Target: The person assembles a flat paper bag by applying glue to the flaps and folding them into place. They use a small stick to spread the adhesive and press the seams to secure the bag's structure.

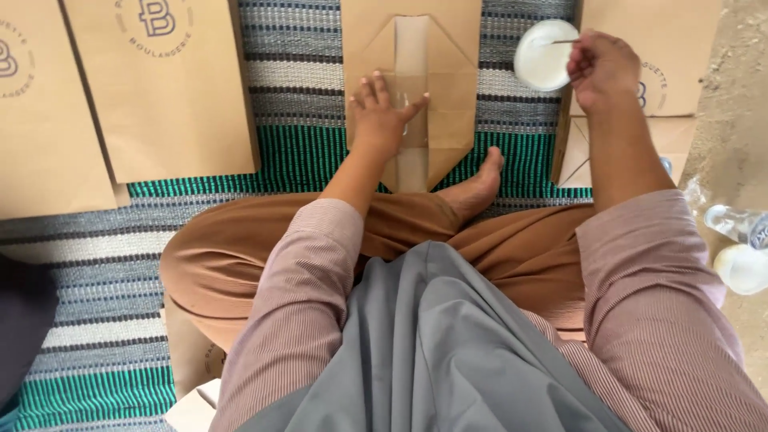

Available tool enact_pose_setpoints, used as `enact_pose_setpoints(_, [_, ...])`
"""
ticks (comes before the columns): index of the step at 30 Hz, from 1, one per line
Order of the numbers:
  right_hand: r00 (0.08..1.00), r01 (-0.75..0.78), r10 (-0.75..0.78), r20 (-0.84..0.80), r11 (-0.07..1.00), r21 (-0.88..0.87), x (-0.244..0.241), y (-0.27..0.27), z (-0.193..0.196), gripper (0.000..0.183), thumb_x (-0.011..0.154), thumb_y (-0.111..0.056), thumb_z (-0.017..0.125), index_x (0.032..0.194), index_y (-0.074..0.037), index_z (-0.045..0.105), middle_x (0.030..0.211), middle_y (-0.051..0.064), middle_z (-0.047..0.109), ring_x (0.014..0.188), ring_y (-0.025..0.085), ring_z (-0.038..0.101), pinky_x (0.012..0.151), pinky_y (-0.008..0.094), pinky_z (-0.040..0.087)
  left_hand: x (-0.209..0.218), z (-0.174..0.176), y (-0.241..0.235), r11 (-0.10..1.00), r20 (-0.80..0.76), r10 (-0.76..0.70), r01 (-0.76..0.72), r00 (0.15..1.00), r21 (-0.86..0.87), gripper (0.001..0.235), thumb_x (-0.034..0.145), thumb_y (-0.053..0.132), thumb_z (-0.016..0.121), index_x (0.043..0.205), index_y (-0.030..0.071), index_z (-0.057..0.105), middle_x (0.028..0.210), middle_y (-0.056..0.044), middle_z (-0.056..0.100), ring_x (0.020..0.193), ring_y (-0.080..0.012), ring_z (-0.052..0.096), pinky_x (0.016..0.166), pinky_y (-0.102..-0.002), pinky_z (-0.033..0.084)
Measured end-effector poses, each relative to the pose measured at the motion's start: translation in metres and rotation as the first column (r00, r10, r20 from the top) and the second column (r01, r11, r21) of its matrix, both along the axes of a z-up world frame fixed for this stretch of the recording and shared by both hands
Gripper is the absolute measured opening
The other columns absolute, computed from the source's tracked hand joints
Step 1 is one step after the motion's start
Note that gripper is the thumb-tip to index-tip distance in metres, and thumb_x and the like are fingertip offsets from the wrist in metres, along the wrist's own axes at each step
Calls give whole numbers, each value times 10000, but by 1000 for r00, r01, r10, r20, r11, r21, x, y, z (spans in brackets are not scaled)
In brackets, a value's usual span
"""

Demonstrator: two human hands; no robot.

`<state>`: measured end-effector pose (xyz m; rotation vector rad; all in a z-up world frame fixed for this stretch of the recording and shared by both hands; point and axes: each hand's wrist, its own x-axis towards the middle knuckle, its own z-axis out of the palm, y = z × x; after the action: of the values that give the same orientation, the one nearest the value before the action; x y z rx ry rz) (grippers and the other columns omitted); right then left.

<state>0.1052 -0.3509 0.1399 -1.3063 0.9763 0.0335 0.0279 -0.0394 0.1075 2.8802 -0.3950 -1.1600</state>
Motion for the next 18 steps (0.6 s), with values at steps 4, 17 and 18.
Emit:
enact_pose_setpoints(4, [992,77,-89,88,988,133,7,-4,-11,85,907,-29,789,862,-25,717,725,101,720,571,135,663,508,211,608,7,6,-8,999,-108,50,-48,993,16,1014,1063,61,571,1585,593,-116,1621,-393,-188,1499,-599,-103,1208,-714,148])
enact_pose_setpoints(17, [771,-512,535,346,843,-164,26,175,-72,170,879,1,798,947,-71,660,741,95,723,612,122,692,546,234,609,8,-30,-2,991,-69,124,-127,990,-33,606,1096,525,324,1617,553,15,1628,-342,-235,1504,-587,-158,1218,-732,74])
enact_pose_setpoints(18, [709,-544,582,399,811,-215,25,189,-77,163,886,29,795,907,-56,658,712,95,690,603,124,665,534,228,588,7,-37,-1,991,-51,115,-119,992,-68,621,1128,391,422,1614,565,77,1627,-327,-248,1494,-588,-189,1220,-739,51])
